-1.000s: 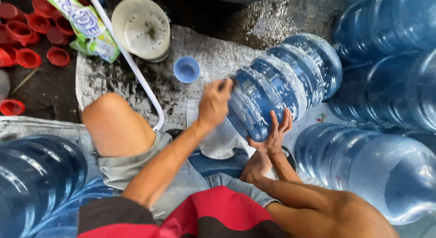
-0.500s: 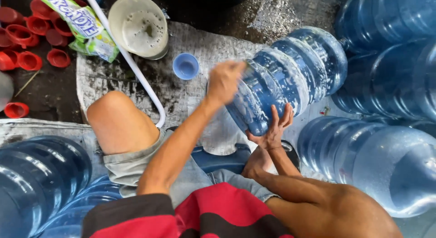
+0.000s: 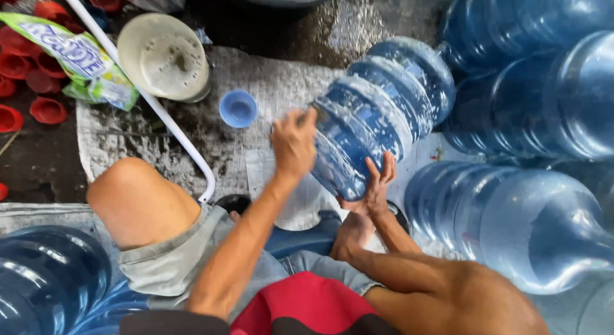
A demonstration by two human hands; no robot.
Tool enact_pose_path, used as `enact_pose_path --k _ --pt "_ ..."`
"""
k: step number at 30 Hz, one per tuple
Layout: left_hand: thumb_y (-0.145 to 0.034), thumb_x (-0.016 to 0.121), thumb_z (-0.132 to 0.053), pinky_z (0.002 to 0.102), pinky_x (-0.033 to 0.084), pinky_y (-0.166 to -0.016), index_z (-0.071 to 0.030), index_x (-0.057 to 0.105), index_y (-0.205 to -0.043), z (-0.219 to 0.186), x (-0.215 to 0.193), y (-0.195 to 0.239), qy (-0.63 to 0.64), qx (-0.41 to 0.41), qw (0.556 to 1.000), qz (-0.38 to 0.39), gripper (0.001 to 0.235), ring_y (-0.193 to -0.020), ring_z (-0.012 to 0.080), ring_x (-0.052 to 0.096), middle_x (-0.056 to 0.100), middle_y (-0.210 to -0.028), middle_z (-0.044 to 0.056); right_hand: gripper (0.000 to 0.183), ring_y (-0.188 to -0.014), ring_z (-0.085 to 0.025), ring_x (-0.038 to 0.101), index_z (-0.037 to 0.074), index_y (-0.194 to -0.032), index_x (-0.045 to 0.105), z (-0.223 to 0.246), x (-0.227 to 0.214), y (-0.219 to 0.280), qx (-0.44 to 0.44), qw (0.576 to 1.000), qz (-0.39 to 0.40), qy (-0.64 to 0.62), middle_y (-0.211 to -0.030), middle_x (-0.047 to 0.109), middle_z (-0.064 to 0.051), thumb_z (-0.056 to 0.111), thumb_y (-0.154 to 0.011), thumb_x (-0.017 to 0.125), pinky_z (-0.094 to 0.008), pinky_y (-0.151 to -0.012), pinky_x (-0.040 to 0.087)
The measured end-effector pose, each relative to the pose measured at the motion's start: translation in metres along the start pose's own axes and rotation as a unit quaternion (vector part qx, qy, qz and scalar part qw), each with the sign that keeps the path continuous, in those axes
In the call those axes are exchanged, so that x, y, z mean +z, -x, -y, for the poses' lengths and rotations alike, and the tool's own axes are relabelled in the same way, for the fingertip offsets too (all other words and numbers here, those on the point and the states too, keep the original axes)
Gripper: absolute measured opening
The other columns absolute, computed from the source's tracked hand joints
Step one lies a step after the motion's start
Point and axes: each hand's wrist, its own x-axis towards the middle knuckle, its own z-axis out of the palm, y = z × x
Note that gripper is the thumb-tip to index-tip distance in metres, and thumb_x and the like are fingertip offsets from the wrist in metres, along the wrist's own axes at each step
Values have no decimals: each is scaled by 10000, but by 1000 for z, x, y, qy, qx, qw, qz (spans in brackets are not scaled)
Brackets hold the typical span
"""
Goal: Scrubbing the outside of a large plastic water jug with a sponge and soap, then rinsing it and cleaning the inside with a brush.
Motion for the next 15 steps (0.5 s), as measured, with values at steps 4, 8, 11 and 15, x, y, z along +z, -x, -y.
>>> enact_pose_path --k 4,8,11,15 --pt "-870 487 -223 399 447 -771 -219 585 -1176 -24 25 30 29 76 997 -4 321 -911 288 558 546 -1077 60 1254 -1341 -521 111 62 -1385 376 -31 9 18 -24 1000 -5 -9 -1462 105 -323 888 -471 608 -632 -1073 111" --pt "-876 547 -208 492 489 -730 -154 578 -1219 36 49 32 49 -64 997 -12 348 -905 380 561 553 -1067 137 1214 -1345 -514 76 77 -1393 316 -22 -1 28 4 1000 17 5 -1477 50 -306 756 -470 715 -617 -1058 97" --pt "-889 541 -244 472 496 -755 -173 586 -1233 8 25 24 83 -60 994 -27 354 -908 369 568 554 -1071 114 1148 -1336 -486 120 98 -1357 358 1 -18 -6 42 998 36 -34 -1464 114 -263 786 -505 703 -596 -1067 95" --pt "-865 592 -256 442 495 -764 -234 619 -1211 -7 17 29 98 23 994 -37 348 -906 328 567 559 -1059 50 1124 -1340 -408 163 177 -1379 355 54 -38 -62 104 985 132 -27 -1467 163 -190 687 -478 794 -566 -1076 105"
